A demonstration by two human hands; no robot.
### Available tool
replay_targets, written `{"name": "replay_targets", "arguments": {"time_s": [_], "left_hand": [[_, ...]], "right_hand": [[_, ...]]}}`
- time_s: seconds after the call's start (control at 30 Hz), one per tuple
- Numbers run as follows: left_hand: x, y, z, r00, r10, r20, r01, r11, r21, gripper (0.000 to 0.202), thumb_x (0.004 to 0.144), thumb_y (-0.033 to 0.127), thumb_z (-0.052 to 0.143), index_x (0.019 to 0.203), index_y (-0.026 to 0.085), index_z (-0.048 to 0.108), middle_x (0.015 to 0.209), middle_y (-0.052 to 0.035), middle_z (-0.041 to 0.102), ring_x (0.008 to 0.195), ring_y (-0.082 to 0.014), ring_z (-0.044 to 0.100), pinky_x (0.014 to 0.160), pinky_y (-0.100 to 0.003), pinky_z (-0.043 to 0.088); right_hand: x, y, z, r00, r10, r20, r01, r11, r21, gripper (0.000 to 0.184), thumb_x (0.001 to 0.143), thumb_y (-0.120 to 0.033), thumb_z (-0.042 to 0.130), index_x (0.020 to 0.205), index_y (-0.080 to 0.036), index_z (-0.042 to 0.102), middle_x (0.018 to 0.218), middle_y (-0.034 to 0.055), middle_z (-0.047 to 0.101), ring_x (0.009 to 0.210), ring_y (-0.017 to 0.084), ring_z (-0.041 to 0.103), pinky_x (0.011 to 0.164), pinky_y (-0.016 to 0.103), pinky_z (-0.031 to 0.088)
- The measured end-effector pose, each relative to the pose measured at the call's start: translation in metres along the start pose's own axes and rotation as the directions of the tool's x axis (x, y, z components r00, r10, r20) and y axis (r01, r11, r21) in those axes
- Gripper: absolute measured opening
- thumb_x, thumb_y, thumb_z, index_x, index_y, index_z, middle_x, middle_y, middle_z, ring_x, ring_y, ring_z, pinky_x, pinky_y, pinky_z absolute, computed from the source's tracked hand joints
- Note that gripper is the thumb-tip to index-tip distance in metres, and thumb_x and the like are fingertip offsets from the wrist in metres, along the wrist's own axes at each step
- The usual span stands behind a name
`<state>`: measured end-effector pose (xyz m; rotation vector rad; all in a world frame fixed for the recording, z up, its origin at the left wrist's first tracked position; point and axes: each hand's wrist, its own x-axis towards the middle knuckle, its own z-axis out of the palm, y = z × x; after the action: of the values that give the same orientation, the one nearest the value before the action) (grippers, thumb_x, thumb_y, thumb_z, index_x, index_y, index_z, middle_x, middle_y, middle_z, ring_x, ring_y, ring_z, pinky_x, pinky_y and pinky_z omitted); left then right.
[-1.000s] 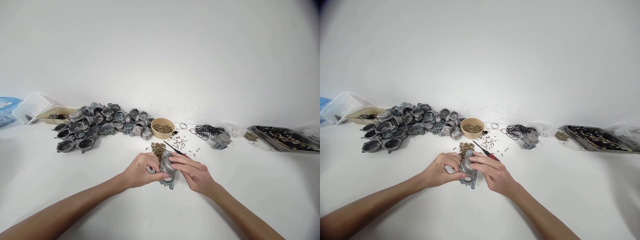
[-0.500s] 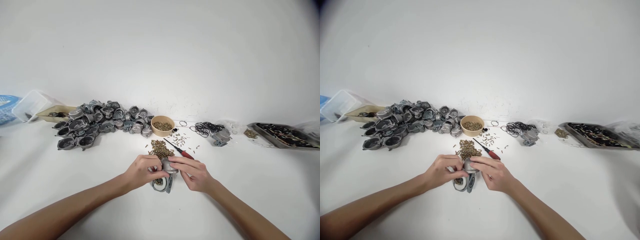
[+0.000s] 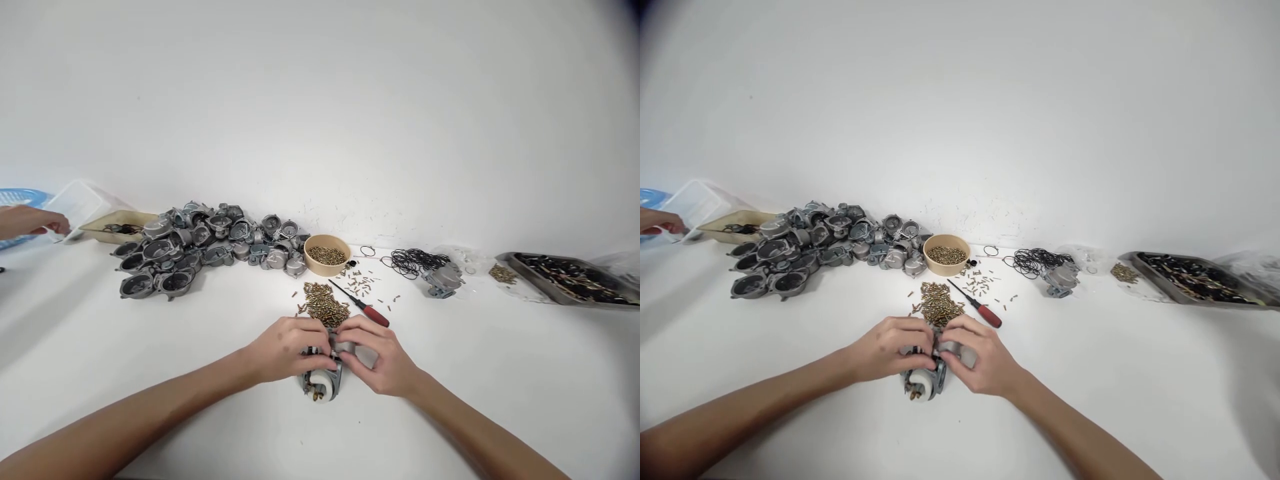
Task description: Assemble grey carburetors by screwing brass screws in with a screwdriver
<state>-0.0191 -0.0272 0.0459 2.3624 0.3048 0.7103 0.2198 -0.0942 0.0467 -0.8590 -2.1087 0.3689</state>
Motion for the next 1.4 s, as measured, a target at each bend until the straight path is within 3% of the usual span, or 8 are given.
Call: {"name": "replay_targets", "arguments": {"time_s": [0.13,0.33,0.47,0.57,0.77,0.87,1.0,1.4], "left_hand": [[-0.014,0.002,-0.016,0.976,-0.011,0.219,0.012,1.0,-0.003,0.045,0.084,0.055,0.078,0.116,0.024,0.07,0.12,-0.0087,0.069,0.1,-0.0225,0.069,0.09,-0.029,0.052],[-0.027,-0.007,-0.006,0.973,-0.022,0.23,0.019,1.0,0.016,0.048,0.09,0.052,0.073,0.125,0.02,0.066,0.107,-0.0105,0.071,0.091,-0.0235,0.068,0.082,-0.03,0.051],[-0.025,-0.006,-0.003,0.97,-0.11,0.216,0.124,0.991,-0.054,0.049,0.087,0.057,0.074,0.121,0.022,0.07,0.105,-0.0089,0.071,0.091,-0.0233,0.066,0.083,-0.03,0.05],[-0.024,-0.004,-0.004,0.962,-0.169,0.215,0.197,0.974,-0.113,0.049,0.086,0.056,0.074,0.123,0.024,0.07,0.108,-0.0088,0.07,0.097,-0.0243,0.065,0.088,-0.031,0.049],[-0.021,-0.001,-0.002,0.895,-0.356,0.269,0.433,0.84,-0.328,0.05,0.082,0.046,0.082,0.127,0.027,0.071,0.107,-0.0065,0.07,0.086,-0.0186,0.061,0.073,-0.026,0.049],[-0.018,0.001,0.001,0.85,-0.431,0.304,0.527,0.685,-0.502,0.05,0.084,0.045,0.08,0.127,0.021,0.071,0.096,-0.0045,0.07,0.075,-0.0146,0.057,0.067,-0.024,0.048],[-0.019,-0.003,0.005,0.836,-0.424,0.349,0.548,0.595,-0.588,0.044,0.089,0.05,0.072,0.117,0.016,0.073,0.077,-0.0006,0.061,0.068,-0.0121,0.051,0.061,-0.022,0.046],[-0.013,-0.005,-0.01,0.874,-0.326,0.361,0.485,0.548,-0.681,0.043,0.084,0.038,0.081,0.12,0.018,0.071,0.111,-0.0088,0.073,0.092,-0.0185,0.067,0.084,-0.032,0.054]], "right_hand": [[-0.001,0.003,0.002,0.983,0.183,0.021,-0.185,0.975,0.127,0.016,0.086,-0.021,0.073,0.102,-0.019,0.074,0.102,0.0105,0.069,0.086,0.017,0.068,0.069,0.028,0.061],[-0.001,0.015,0.005,0.84,0.527,0.131,-0.525,0.726,0.443,0.023,0.087,-0.039,0.076,0.093,-0.017,0.072,0.093,0.0074,0.07,0.082,0.016,0.068,0.067,0.026,0.057],[0.0,0.02,0.006,0.744,0.638,0.199,-0.61,0.527,0.591,0.027,0.083,-0.04,0.08,0.085,-0.016,0.067,0.075,0.0009,0.066,0.064,0.011,0.06,0.058,0.023,0.05],[0.0,0.019,0.003,0.727,0.663,0.178,-0.588,0.468,0.659,0.027,0.083,-0.039,0.081,0.083,-0.017,0.064,0.076,-0.0001,0.061,0.061,0.01,0.055,0.053,0.021,0.046],[0.004,-0.004,-0.009,0.907,0.387,-0.167,-0.272,0.84,0.47,0.003,0.091,-0.019,0.069,0.089,-0.021,0.068,0.095,0.0078,0.058,0.099,0.024,0.064,0.072,0.034,0.058],[0.005,-0.019,-0.009,0.961,0.126,-0.247,-0.057,0.961,0.271,0.021,0.087,-0.004,0.064,0.095,-0.023,0.069,0.095,0.0075,0.055,0.101,0.025,0.063,0.086,0.045,0.058],[0.001,-0.028,0.001,0.986,-0.076,-0.148,0.091,0.991,0.097,0.035,0.079,0.005,0.063,0.1,-0.022,0.069,0.098,0.0078,0.051,0.106,0.027,0.061,0.085,0.046,0.059],[-0.003,-0.027,0.01,0.979,-0.199,0.035,0.2,0.978,-0.05,0.035,0.08,0.005,0.059,0.101,-0.021,0.067,0.098,0.0079,0.049,0.105,0.026,0.059,0.091,0.049,0.06]]}}
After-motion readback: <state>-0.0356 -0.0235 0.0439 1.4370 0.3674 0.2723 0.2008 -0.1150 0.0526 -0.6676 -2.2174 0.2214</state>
